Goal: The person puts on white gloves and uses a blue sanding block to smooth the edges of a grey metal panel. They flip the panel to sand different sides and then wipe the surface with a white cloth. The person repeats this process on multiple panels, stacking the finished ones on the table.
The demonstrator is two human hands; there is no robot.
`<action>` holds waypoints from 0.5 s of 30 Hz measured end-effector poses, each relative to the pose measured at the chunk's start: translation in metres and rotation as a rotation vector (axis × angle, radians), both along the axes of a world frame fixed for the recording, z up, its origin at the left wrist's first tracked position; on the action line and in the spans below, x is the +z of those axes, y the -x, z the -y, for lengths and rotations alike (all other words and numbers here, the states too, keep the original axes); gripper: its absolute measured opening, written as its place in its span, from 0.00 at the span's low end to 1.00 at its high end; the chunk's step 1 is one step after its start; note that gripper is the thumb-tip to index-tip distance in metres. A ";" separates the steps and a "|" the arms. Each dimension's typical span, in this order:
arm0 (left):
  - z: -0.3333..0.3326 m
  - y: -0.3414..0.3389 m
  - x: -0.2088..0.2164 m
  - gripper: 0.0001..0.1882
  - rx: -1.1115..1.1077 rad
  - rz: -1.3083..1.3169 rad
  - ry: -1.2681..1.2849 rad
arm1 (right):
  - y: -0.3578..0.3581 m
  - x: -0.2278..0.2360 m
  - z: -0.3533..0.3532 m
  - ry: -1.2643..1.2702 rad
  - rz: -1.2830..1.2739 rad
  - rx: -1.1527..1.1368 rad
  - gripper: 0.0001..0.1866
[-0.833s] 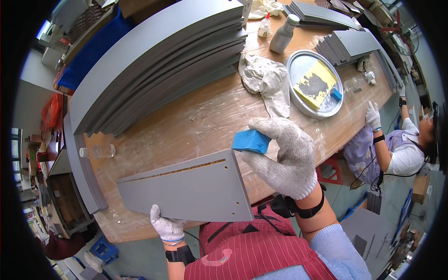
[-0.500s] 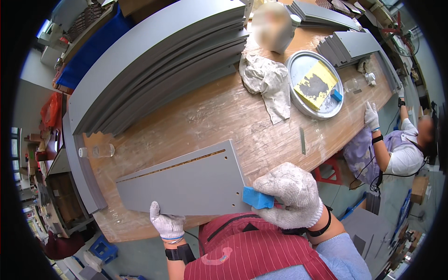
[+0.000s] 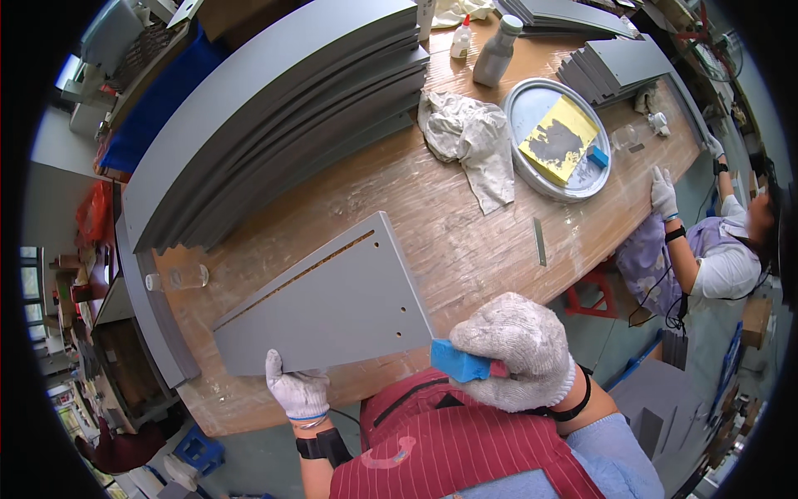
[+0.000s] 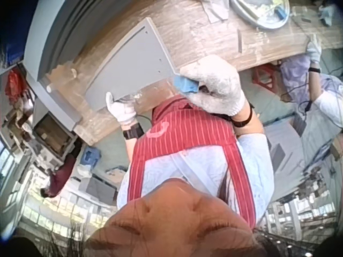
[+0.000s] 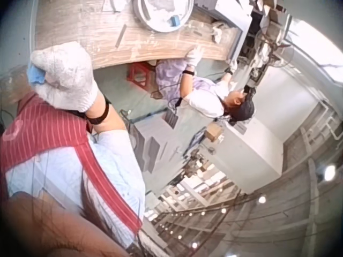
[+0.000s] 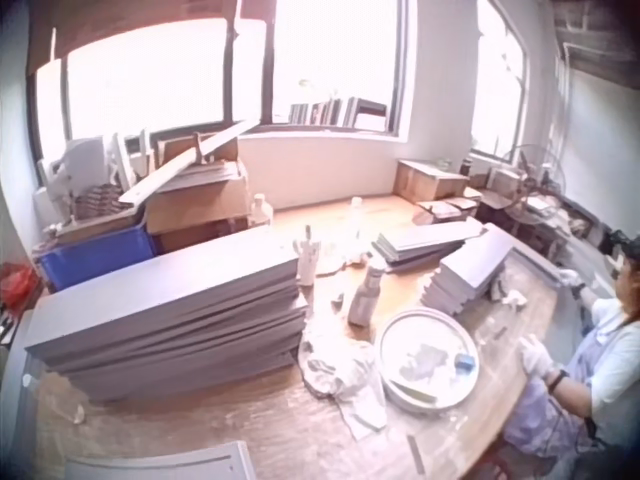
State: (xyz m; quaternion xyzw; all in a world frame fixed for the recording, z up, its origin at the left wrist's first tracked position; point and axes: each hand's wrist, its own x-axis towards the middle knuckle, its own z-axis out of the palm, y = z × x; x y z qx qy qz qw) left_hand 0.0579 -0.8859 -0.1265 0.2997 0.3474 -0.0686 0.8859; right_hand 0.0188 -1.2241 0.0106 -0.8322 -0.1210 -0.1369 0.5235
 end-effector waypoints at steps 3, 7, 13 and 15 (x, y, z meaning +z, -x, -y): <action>-0.006 -0.004 -0.002 0.16 -0.006 0.029 0.034 | 0.011 -0.001 0.005 -0.015 0.003 -0.034 0.27; -0.007 -0.002 0.004 0.17 0.015 0.049 -0.023 | -0.001 -0.016 0.002 -0.306 0.038 -0.279 0.30; -0.022 0.007 0.014 0.20 -0.105 0.169 0.075 | -0.071 -0.021 -0.027 -1.048 -0.327 -0.227 0.28; -0.024 0.008 0.017 0.22 -0.114 0.192 0.065 | -0.087 -0.024 -0.038 -1.058 -0.289 -0.167 0.26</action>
